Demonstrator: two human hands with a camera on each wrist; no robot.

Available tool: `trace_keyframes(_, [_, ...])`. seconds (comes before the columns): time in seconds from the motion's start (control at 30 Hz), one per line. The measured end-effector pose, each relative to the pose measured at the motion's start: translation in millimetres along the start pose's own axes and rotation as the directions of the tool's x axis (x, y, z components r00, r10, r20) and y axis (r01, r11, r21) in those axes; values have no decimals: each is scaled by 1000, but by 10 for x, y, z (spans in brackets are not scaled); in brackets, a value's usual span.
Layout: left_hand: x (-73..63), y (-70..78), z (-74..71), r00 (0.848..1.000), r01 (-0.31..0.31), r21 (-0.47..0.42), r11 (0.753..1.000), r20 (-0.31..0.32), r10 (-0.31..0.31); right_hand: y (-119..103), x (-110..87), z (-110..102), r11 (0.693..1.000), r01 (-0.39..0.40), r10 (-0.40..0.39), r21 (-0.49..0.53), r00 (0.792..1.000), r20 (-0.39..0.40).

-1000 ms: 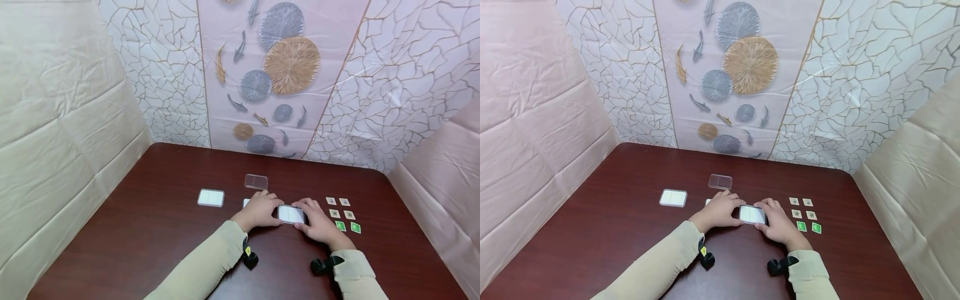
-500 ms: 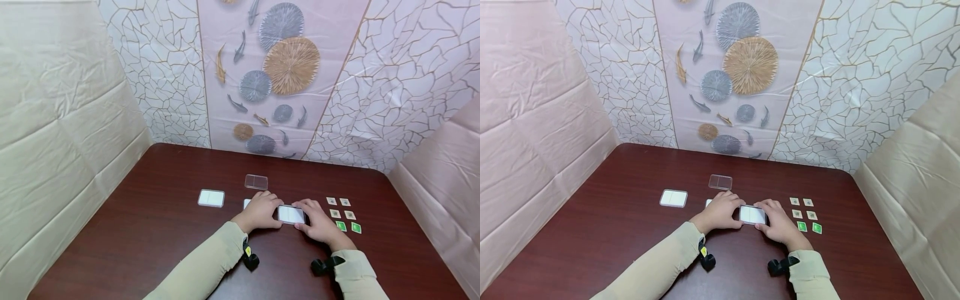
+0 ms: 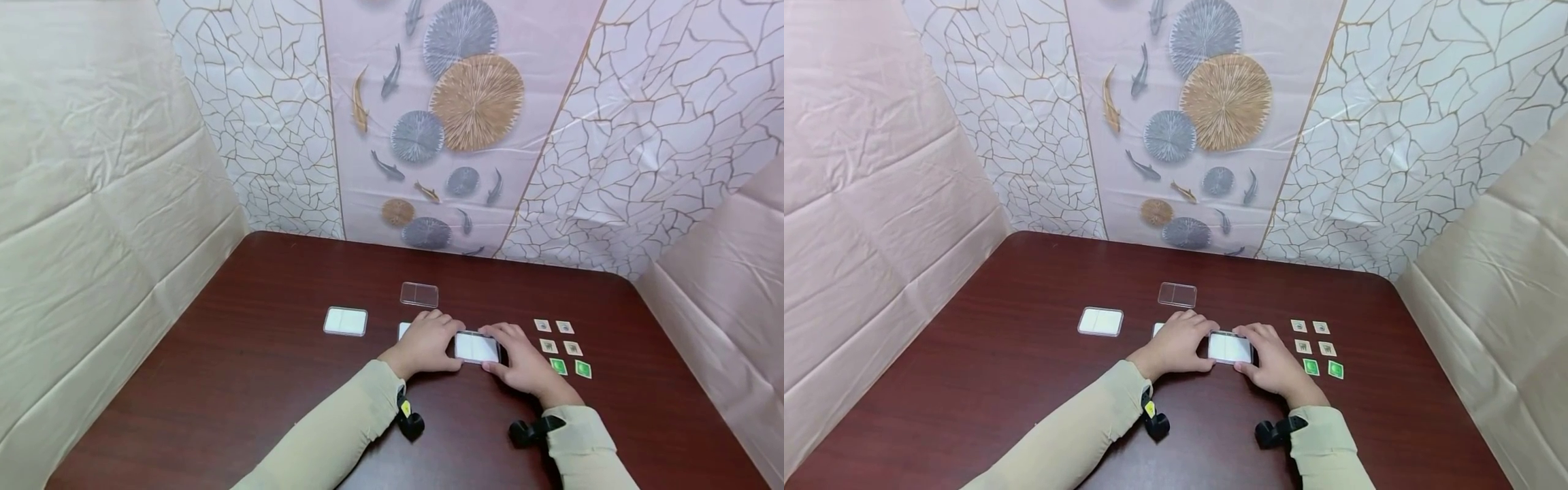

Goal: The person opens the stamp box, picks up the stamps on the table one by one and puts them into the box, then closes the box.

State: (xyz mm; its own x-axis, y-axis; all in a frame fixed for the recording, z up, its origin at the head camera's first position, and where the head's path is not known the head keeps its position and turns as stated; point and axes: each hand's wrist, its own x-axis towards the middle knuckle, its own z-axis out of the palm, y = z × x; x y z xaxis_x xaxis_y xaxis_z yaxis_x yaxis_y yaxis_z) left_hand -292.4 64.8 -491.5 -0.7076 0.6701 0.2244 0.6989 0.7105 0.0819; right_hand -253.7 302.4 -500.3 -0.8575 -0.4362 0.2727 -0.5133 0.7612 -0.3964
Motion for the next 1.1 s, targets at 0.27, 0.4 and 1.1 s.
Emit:
trace_keyframes(0.27, [28,-32,14,1000,-5,-7,1000,11,5,42,-39,-35,997,41,-35,62,994,-100])
trace_keyframes(0.4, [31,-43,23,1000,-16,5,1000,11,16,96,-55,-50,994,19,-2,111,989,-147])
trace_keyframes(1.1, [-4,28,13,1000,-10,25,1000,14,10,329,288,33,986,-136,147,94,981,-129])
